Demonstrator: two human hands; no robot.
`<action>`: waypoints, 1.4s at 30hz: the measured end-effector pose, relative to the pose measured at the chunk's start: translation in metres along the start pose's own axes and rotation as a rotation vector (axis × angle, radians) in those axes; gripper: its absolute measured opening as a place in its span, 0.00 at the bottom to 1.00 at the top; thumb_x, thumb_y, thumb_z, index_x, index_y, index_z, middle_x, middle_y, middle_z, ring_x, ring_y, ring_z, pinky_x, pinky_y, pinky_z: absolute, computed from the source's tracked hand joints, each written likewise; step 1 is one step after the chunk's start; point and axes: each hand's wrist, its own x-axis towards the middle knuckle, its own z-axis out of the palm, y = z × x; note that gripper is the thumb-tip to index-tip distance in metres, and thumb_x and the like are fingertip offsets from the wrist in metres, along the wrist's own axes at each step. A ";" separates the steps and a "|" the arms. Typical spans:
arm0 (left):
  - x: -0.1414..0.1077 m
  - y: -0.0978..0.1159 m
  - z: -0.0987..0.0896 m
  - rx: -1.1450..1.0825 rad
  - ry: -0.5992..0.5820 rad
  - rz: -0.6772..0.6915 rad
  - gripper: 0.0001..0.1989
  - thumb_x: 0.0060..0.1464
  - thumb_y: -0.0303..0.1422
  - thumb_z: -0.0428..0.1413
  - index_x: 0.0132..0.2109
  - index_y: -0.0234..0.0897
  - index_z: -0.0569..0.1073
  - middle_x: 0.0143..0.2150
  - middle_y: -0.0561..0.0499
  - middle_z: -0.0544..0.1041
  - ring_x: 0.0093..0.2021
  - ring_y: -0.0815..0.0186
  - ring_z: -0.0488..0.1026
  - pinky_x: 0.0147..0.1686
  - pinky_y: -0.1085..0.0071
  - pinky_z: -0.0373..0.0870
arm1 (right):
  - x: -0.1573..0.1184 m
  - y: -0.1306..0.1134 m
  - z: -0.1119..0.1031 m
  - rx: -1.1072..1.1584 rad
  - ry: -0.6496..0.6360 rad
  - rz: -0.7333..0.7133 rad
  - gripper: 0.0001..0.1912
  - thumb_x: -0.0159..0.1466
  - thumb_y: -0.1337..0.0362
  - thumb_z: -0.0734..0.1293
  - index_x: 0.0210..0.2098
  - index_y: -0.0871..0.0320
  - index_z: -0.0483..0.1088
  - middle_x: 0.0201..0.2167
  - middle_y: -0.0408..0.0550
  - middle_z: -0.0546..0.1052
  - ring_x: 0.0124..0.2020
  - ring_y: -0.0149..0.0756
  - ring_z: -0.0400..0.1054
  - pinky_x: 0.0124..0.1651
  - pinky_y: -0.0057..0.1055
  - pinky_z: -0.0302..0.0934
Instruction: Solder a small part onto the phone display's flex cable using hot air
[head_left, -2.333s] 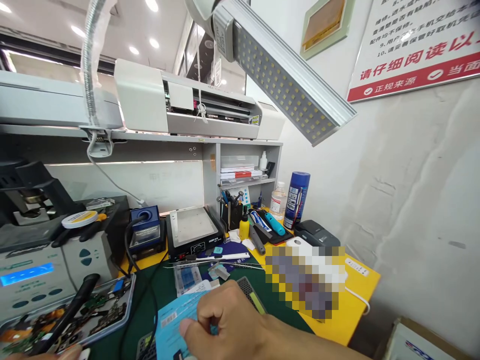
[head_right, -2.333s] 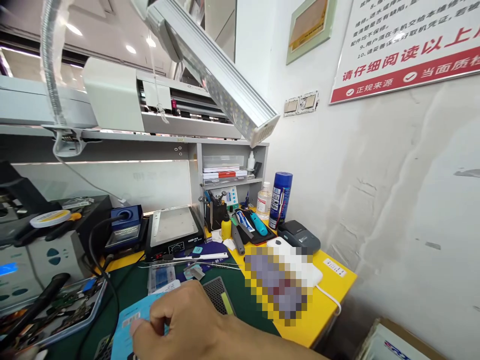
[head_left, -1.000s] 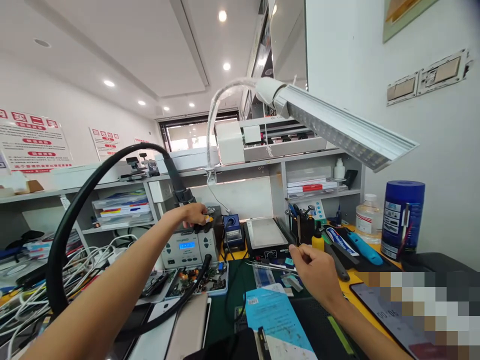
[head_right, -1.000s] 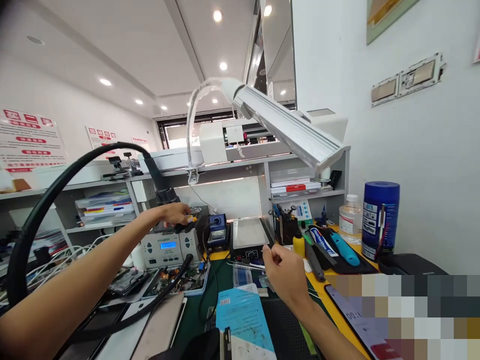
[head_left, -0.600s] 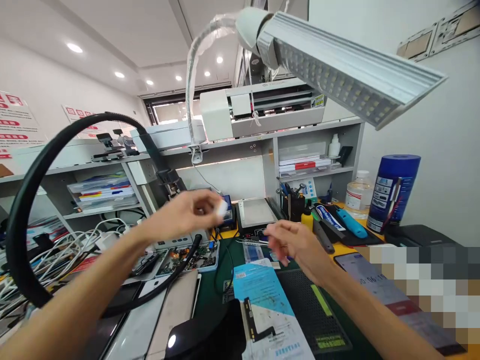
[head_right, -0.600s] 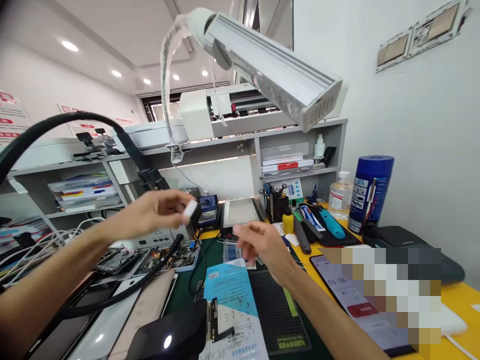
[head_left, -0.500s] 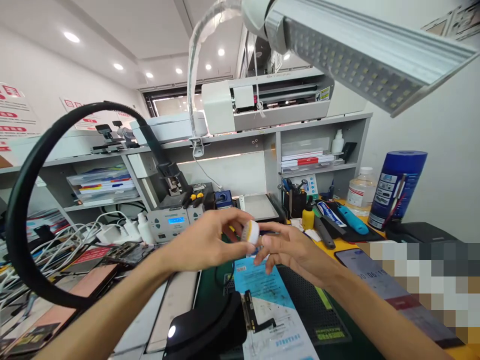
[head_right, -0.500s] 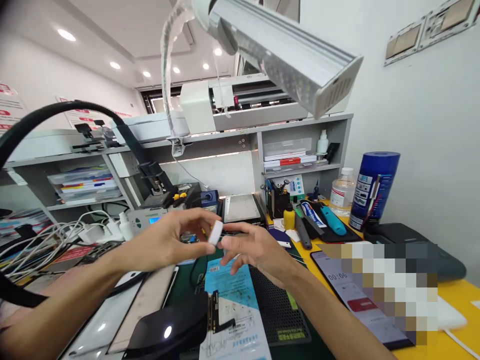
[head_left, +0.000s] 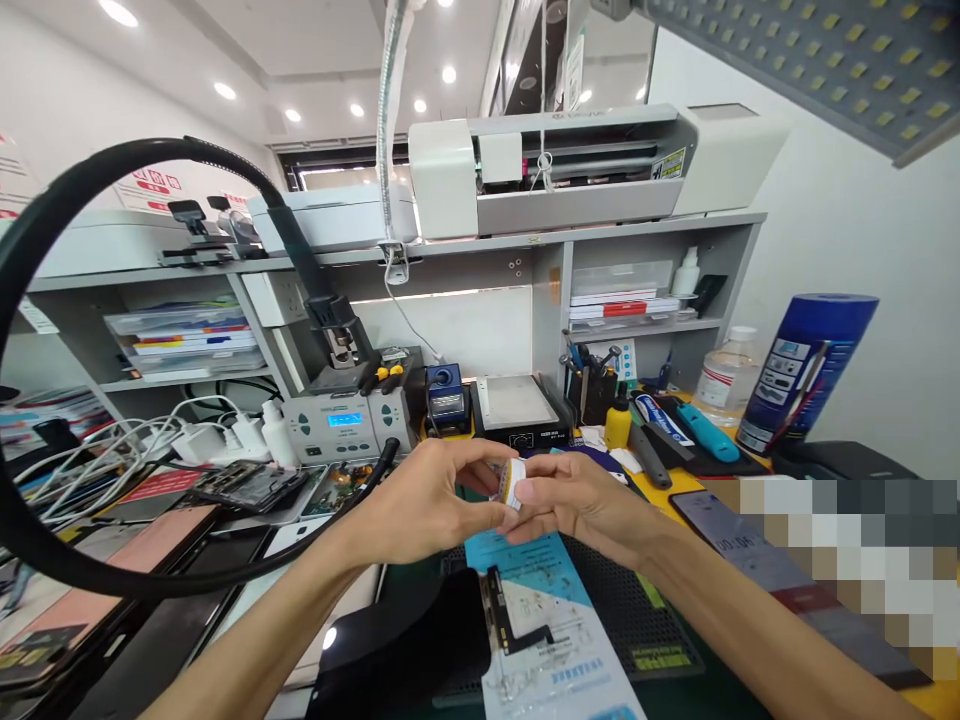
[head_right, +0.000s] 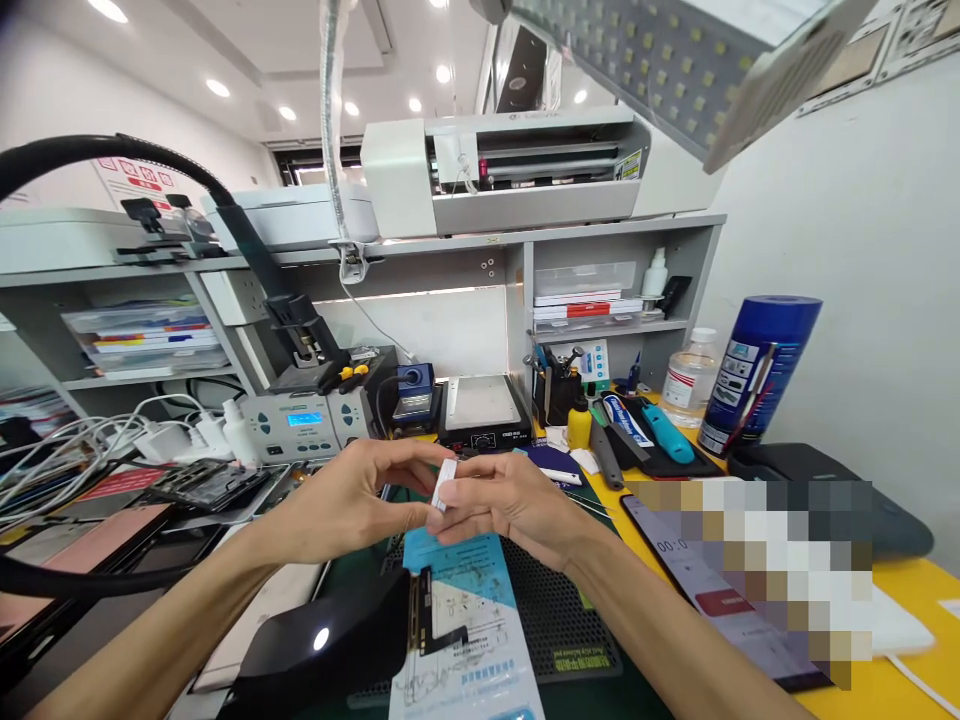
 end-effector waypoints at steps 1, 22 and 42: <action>-0.001 -0.002 0.000 -0.030 -0.004 -0.007 0.25 0.56 0.33 0.65 0.61 0.42 0.74 0.43 0.53 0.83 0.45 0.61 0.80 0.45 0.66 0.76 | 0.001 0.002 0.000 0.005 0.002 0.001 0.10 0.64 0.63 0.77 0.40 0.66 0.80 0.35 0.55 0.85 0.37 0.39 0.82 0.47 0.38 0.76; -0.025 -0.033 -0.017 -0.429 0.119 -0.062 0.21 0.56 0.31 0.67 0.52 0.37 0.68 0.43 0.50 0.78 0.44 0.66 0.76 0.45 0.67 0.73 | -0.005 -0.011 -0.012 -0.061 0.018 0.032 0.23 0.56 0.71 0.79 0.49 0.55 0.73 0.46 0.48 0.80 0.46 0.44 0.78 0.48 0.41 0.71; -0.028 -0.060 0.003 0.006 -0.010 -0.249 0.28 0.57 0.44 0.64 0.62 0.44 0.70 0.29 0.60 0.70 0.28 0.68 0.63 0.28 0.70 0.57 | -0.005 -0.013 -0.010 -0.870 0.107 0.091 0.26 0.51 0.70 0.78 0.49 0.55 0.72 0.33 0.38 0.68 0.30 0.31 0.60 0.33 0.28 0.56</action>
